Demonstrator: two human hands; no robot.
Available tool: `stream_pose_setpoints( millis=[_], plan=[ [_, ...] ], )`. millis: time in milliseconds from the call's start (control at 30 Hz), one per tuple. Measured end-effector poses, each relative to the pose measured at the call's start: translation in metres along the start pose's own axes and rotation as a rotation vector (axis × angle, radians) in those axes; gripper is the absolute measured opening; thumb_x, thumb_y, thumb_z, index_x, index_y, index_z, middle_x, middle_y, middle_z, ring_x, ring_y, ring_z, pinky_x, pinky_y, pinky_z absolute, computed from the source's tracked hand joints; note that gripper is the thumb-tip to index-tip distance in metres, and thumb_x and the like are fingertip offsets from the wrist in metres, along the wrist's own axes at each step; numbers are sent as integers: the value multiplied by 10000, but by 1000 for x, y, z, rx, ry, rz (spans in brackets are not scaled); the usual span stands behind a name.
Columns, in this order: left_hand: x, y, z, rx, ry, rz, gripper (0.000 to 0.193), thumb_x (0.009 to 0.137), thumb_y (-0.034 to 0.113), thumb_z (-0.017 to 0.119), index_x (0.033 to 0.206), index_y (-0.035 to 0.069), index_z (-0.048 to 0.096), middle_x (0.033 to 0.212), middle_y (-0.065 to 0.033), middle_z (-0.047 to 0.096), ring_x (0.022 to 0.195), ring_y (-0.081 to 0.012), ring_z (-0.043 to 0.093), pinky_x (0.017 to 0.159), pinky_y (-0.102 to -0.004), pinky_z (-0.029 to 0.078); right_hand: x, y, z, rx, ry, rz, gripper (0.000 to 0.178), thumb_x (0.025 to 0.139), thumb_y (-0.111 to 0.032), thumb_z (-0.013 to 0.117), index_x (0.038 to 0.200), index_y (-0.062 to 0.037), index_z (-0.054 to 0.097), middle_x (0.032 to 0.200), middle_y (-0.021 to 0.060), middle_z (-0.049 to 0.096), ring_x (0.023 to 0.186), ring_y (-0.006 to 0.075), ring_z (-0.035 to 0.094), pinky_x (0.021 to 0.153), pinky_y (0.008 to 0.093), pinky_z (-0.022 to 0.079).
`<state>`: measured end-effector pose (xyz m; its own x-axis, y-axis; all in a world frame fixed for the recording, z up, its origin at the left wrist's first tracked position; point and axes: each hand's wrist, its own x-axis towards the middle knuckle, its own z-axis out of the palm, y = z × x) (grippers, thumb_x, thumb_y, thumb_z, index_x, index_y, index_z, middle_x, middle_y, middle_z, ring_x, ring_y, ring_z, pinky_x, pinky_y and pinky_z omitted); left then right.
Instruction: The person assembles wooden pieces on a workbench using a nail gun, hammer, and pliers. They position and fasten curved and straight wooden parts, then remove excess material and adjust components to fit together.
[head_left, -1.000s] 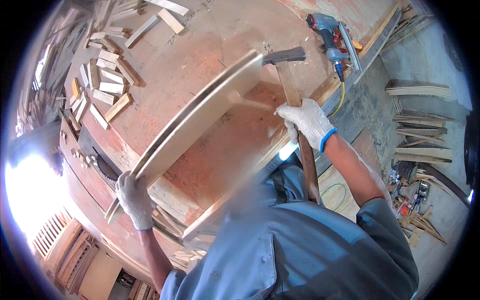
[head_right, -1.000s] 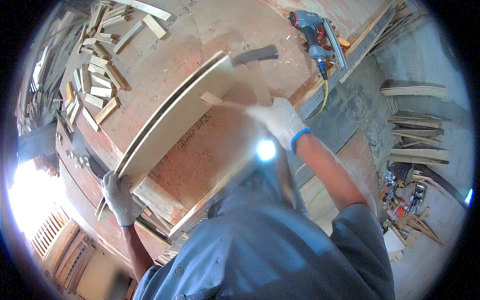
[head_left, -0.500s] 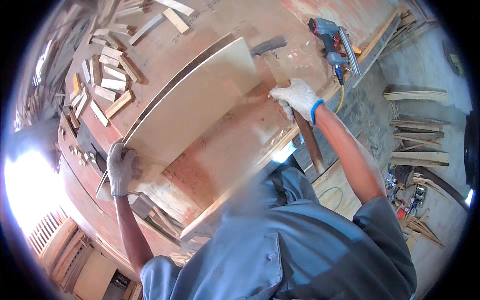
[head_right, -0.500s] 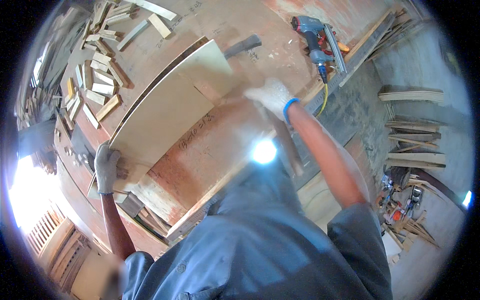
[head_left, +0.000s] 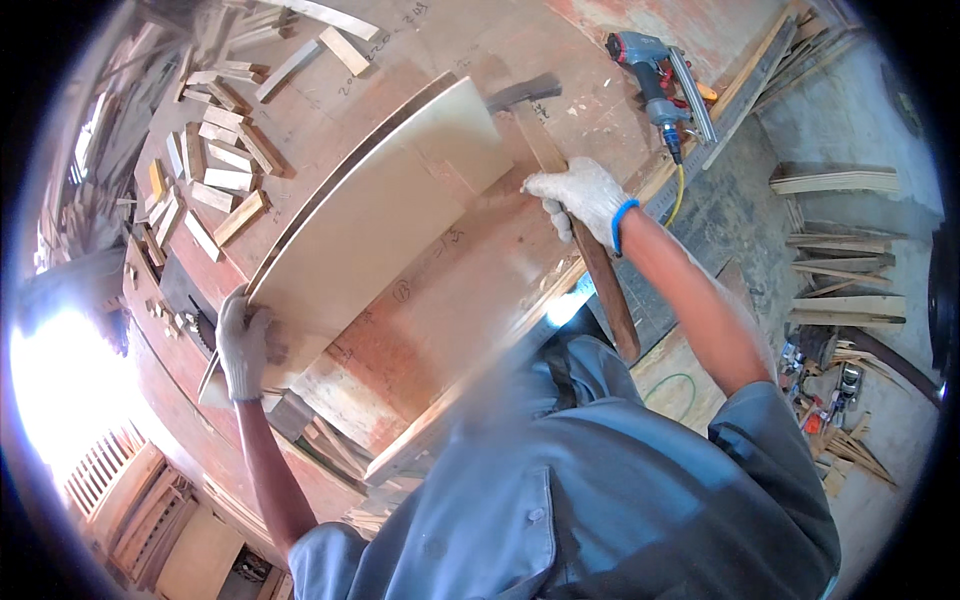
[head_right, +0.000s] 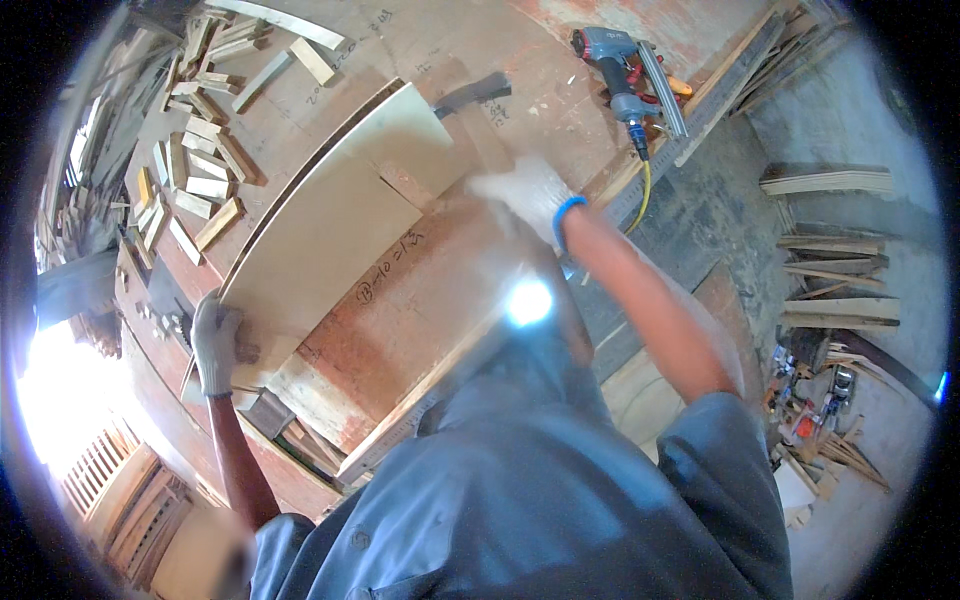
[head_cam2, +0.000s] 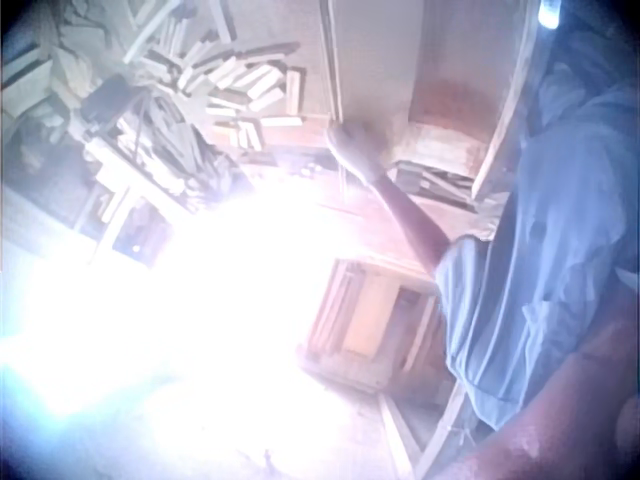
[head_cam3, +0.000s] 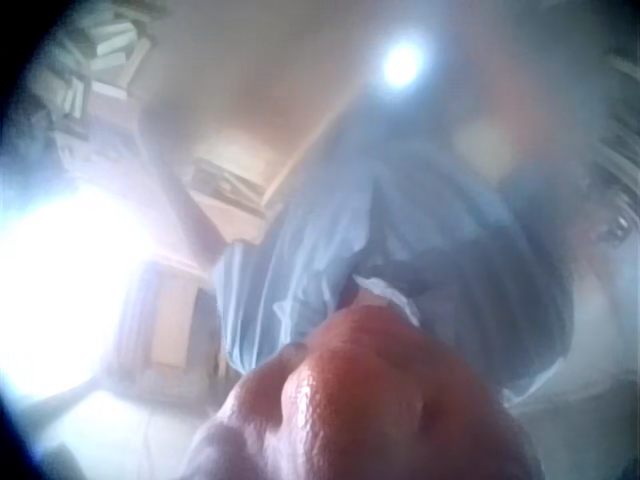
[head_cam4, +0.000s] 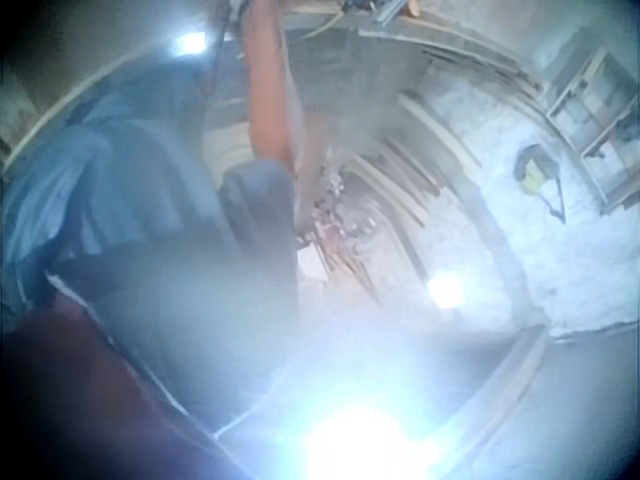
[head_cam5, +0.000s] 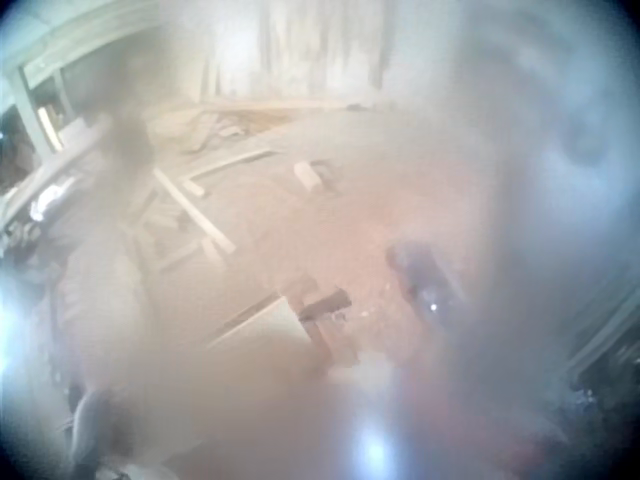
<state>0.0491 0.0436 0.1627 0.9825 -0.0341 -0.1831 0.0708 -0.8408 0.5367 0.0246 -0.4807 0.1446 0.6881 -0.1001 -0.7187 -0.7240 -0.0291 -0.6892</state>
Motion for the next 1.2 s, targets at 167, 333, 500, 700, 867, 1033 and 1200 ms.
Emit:
stream_pose_setpoints(
  millis=[167,333,500,700,867,1033,1200],
  plan=[
    [-56,10,11,253,208,170,168,845,51,703,1005,5,676,1300,-161,701,1168,-365,645,1018,-461,514,-31,18,2,214,-28,72,200,974,-245,725,943,-71,633,649,4,544,477,134,529,425,312,424],
    [-75,20,19,351,275,186,182,847,82,745,996,20,662,1308,-166,696,1176,-375,637,1021,-470,510,-36,35,2,189,51,77,198,973,-232,722,949,-55,635,655,11,556,471,147,543,436,315,442],
    [-75,22,20,341,294,194,197,845,82,758,1000,20,653,1312,-165,694,1184,-379,634,1025,-473,506,-34,25,-3,-110,189,-10,221,948,-233,734,923,-28,657,659,42,588,472,162,574,437,330,466],
    [-70,19,20,328,285,196,201,836,70,754,1006,22,659,1313,-160,697,1189,-377,634,1027,-470,504,-21,34,-7,-233,182,11,236,935,-245,737,898,-25,661,645,48,585,474,169,581,440,340,471],
    [-38,1,11,237,206,225,207,825,26,723,1021,3,662,1283,-155,711,1136,-358,662,995,-443,524,-3,31,-16,-284,155,-31,259,921,-257,742,851,-25,650,632,51,579,459,171,570,421,340,463],
    [0,-19,9,-46,39,49,270,830,-35,702,1099,-20,681,1220,-119,719,997,-225,677,903,-350,545,15,9,-24,-294,81,12,264,912,-262,760,845,-34,644,636,50,580,447,165,559,402,339,454],
    [14,-32,9,-152,-59,-21,358,870,-12,686,1228,-9,697,1100,-51,704,938,-142,643,854,-304,538,18,5,-25,-265,21,33,291,906,-276,779,841,-28,641,644,50,588,450,160,563,399,346,458]
  ],
)
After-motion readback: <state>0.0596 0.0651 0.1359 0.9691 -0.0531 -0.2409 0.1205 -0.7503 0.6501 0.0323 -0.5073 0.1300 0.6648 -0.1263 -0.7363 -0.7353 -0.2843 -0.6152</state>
